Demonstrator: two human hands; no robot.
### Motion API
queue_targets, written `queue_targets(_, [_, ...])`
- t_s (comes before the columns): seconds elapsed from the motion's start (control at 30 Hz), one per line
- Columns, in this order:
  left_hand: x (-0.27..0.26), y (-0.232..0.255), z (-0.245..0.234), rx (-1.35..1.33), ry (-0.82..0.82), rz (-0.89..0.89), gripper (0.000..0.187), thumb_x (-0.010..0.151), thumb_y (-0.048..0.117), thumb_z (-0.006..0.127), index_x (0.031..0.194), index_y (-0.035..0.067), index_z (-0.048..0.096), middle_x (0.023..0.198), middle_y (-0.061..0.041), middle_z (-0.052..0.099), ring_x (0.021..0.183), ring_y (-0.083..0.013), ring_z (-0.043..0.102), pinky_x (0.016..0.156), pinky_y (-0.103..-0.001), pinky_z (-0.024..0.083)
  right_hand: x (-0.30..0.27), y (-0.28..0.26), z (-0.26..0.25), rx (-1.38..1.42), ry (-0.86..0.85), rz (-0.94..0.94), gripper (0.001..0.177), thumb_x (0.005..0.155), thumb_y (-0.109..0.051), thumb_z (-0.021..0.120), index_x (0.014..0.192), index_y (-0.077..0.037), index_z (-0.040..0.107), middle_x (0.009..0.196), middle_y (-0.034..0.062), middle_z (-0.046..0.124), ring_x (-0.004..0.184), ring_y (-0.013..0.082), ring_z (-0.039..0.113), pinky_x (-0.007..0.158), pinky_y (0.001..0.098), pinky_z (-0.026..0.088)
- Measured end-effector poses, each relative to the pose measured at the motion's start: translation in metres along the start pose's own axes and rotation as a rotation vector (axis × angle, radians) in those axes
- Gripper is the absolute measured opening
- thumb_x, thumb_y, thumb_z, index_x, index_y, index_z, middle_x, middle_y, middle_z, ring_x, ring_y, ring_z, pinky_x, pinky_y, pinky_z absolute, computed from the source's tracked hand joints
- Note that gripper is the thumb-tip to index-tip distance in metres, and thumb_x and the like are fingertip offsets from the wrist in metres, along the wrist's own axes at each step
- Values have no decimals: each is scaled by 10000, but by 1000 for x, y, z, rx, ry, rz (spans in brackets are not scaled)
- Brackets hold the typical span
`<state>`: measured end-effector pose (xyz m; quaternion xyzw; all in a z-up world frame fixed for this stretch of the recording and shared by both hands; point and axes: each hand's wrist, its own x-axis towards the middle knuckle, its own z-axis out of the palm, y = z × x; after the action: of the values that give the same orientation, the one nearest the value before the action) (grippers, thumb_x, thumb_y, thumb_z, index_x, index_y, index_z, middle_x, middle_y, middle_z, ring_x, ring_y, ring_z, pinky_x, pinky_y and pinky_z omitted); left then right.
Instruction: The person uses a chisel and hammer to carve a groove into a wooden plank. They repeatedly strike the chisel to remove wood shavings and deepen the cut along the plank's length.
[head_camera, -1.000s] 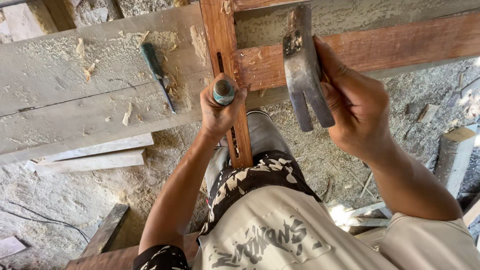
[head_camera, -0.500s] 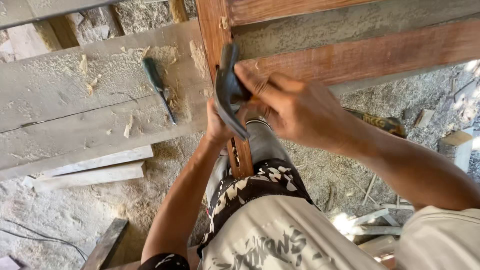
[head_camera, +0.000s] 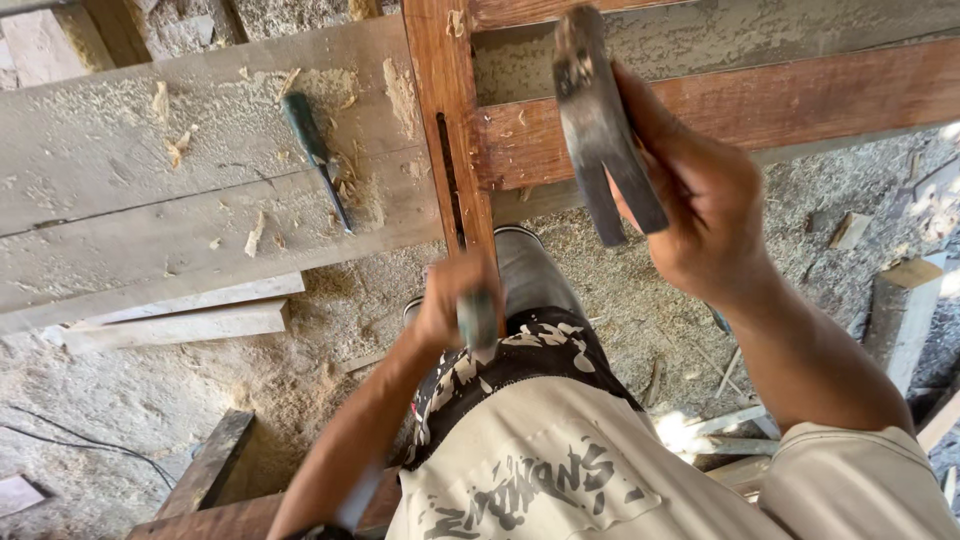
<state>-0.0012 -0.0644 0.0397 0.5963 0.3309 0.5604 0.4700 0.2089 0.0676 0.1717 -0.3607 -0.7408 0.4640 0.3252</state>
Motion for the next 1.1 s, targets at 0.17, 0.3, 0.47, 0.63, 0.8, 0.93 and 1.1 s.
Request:
queue_targets(0.17, [-63,25,25,67,103,27,263,732,-29,735,801,128,536,734,8,544,671,-153,592,579,-326,481,-26,-1,-4,-17,81,60,371,1189,-188,499,1512,-8,523,803,69,645,483,35,531,370,193,428])
queue_targets(0.3, [-32,-9,7,306,417,3,297,782,-72,699,796,150,502,721,29,542,636,-91,549,511,-271,448,-11,-6,-7,-29,85,63,346,1196,-128,491,1521,-16,533,729,42,633,456,30,521,369,185,395])
queue_targets(0.47, [7,-7,-18,39,532,-349,190,795,-38,687,828,109,570,790,7,626,664,-99,596,549,-285,511,-26,-21,-4,-31,83,70,310,1222,-97,516,1519,-11,525,811,67,686,507,35,547,423,198,411])
queue_targets(0.63, [23,-6,-19,-7,529,-349,199,795,-62,680,839,83,550,826,2,586,730,-91,551,645,-279,475,-21,-24,4,-96,86,44,379,1175,-79,548,1546,-5,520,811,75,705,482,26,509,406,198,360])
queue_targets(0.8, [24,-8,-12,-72,519,-363,204,816,-86,655,850,71,529,825,19,572,754,-83,542,672,-258,471,-16,-37,8,-75,37,33,384,1176,-92,532,1551,-16,501,807,48,703,493,16,550,404,182,419])
queue_targets(0.93, [23,-13,-11,-144,518,-414,197,817,-78,665,838,77,544,800,17,583,740,-76,547,666,-255,484,-9,-42,12,-39,2,78,385,1175,-130,506,1542,-15,492,821,34,674,529,36,575,441,197,455])
queue_targets(1.1, [9,-37,-1,-166,511,-386,177,790,-67,646,850,74,557,828,15,609,757,-71,590,683,-249,507,5,-42,6,-147,-94,-201,339,1255,-176,499,1552,-19,451,1128,220,727,670,114,686,554,218,567])
